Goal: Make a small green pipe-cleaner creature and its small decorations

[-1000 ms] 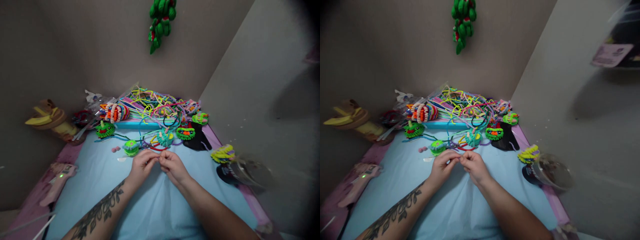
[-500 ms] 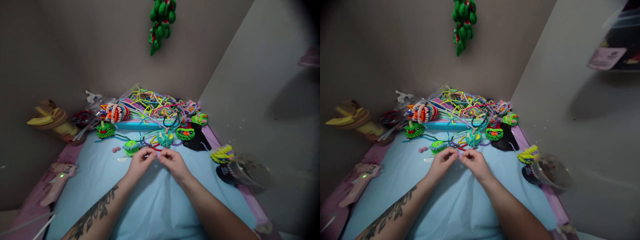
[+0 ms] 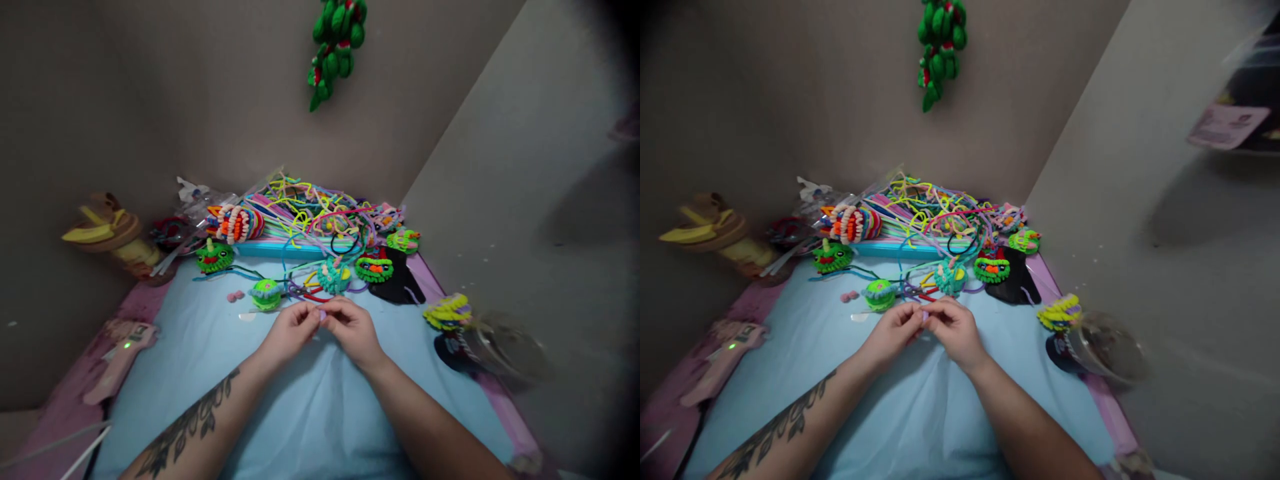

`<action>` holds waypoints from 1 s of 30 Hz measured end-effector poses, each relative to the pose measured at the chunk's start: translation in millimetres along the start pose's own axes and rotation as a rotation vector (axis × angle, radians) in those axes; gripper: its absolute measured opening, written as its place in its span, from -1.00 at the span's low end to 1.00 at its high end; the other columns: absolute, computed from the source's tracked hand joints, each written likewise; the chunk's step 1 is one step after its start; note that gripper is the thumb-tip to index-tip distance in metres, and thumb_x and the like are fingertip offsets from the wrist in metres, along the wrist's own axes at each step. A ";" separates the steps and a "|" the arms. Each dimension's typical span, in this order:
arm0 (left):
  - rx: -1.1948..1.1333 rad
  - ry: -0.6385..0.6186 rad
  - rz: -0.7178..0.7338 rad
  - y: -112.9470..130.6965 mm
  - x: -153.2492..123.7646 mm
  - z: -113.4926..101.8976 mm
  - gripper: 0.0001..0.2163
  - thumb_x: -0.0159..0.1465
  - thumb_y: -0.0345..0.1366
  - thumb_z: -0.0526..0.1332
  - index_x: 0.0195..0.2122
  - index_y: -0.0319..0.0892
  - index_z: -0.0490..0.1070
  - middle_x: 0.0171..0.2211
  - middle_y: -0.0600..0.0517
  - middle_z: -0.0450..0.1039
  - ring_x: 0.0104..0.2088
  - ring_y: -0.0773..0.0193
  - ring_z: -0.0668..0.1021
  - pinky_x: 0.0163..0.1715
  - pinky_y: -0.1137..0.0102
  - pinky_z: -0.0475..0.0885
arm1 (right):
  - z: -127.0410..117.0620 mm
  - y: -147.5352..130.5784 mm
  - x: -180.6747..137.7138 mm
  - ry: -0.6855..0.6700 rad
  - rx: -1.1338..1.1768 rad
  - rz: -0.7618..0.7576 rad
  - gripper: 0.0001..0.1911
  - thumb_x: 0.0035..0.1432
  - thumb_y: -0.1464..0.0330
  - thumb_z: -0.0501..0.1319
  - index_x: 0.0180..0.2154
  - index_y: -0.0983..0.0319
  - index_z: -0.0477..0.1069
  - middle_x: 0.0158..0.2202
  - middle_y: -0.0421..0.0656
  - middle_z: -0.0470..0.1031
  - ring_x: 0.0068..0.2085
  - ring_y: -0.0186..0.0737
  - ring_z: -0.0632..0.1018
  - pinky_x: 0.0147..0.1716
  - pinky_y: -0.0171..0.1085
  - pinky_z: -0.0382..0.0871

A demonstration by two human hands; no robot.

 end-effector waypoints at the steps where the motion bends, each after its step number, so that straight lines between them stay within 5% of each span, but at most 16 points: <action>1: 0.003 0.010 0.004 -0.6 0.0 -0.7 -0.64 0.16 0.00 0.18 -0.54 -0.21 0.25 -0.66 0.19 0.14 -0.63 0.45 0.16 -0.61 0.49 0.05 | 0.1 -1.0 -0.1 0.001 -0.011 -0.012 -0.92 0.02 0.35 0.33 -0.36 0.19 0.55 -0.46 -0.19 0.47 -0.39 -0.29 0.46 -0.36 -0.31 0.34; 23: -0.085 0.085 -0.030 -4.1 -2.8 -0.3 -0.66 0.16 -0.05 0.20 -0.57 -0.23 0.28 -0.69 0.19 0.14 -0.64 0.45 0.16 -0.63 0.50 0.04 | 1.5 4.1 -4.8 0.052 -0.038 -0.026 -0.94 0.07 0.37 0.30 -0.37 0.16 0.56 -0.43 -0.18 0.51 -0.38 -0.27 0.49 -0.35 -0.29 0.36; 30: 0.080 0.079 0.055 9.9 -0.8 -9.2 -0.71 0.21 -0.09 0.13 -0.51 -0.21 0.29 -0.67 0.19 0.15 -0.63 0.43 0.20 -0.61 0.50 0.09 | -4.5 5.8 2.2 -0.002 0.020 -0.009 -0.85 0.08 0.32 0.28 -0.26 0.15 0.55 -0.35 -0.16 0.47 -0.30 -0.26 0.48 -0.31 -0.30 0.36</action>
Point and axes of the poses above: each hand's wrist, its own x-axis towards the middle knuckle, its own z-axis out of the palm, y = z × x, the point moved 6 cm from there along x, towards the middle knuckle
